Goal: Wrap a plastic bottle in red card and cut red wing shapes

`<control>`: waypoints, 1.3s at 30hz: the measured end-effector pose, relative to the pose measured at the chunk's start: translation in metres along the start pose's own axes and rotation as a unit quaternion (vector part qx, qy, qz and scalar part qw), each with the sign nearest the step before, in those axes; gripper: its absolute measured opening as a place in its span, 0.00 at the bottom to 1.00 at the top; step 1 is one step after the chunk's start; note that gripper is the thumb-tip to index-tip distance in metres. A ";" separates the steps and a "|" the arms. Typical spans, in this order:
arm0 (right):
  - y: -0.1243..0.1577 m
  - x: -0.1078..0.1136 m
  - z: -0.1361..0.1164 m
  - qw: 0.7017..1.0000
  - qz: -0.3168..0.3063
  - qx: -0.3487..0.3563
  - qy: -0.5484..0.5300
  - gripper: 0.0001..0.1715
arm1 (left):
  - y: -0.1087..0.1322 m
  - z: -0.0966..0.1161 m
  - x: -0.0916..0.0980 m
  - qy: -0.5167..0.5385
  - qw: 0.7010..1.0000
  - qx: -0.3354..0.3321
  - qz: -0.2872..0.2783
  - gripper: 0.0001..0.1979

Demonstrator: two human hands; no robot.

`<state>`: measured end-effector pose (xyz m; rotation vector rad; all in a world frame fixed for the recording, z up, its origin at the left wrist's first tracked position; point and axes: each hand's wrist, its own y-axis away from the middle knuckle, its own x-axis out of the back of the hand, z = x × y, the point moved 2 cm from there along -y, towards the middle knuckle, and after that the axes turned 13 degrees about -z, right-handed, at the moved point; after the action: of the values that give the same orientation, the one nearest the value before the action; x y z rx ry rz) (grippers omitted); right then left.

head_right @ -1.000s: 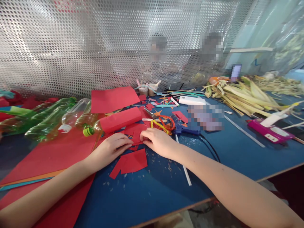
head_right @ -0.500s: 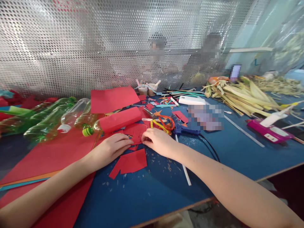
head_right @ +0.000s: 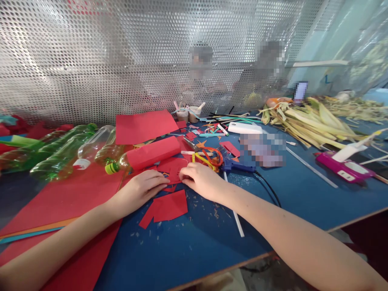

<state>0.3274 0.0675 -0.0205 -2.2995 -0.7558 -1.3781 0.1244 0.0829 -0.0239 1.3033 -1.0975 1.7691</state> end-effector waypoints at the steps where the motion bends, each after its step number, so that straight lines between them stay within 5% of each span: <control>1: 0.000 0.000 0.000 1.000 0.001 -0.001 -0.001 0.06 | 0.000 0.000 0.000 -0.005 1.000 -0.003 0.002 0.15; 16: -0.003 -0.002 0.003 1.000 0.013 -0.019 -0.014 0.06 | -0.001 0.001 -0.004 -0.015 0.999 0.036 0.014 0.11; 23: -0.003 -0.003 0.003 1.000 0.016 -0.004 -0.014 0.09 | -0.001 0.004 0.002 -0.064 0.998 -0.014 -0.002 0.17; 39: -0.002 -0.004 0.005 0.999 0.028 -0.016 -0.007 0.06 | 0.000 -0.005 -0.001 0.030 0.998 0.047 0.013 0.11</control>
<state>0.3286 0.0710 -0.0263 -2.3379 -0.6727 -1.3606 0.1227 0.0877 -0.0260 1.2882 -1.0139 1.8860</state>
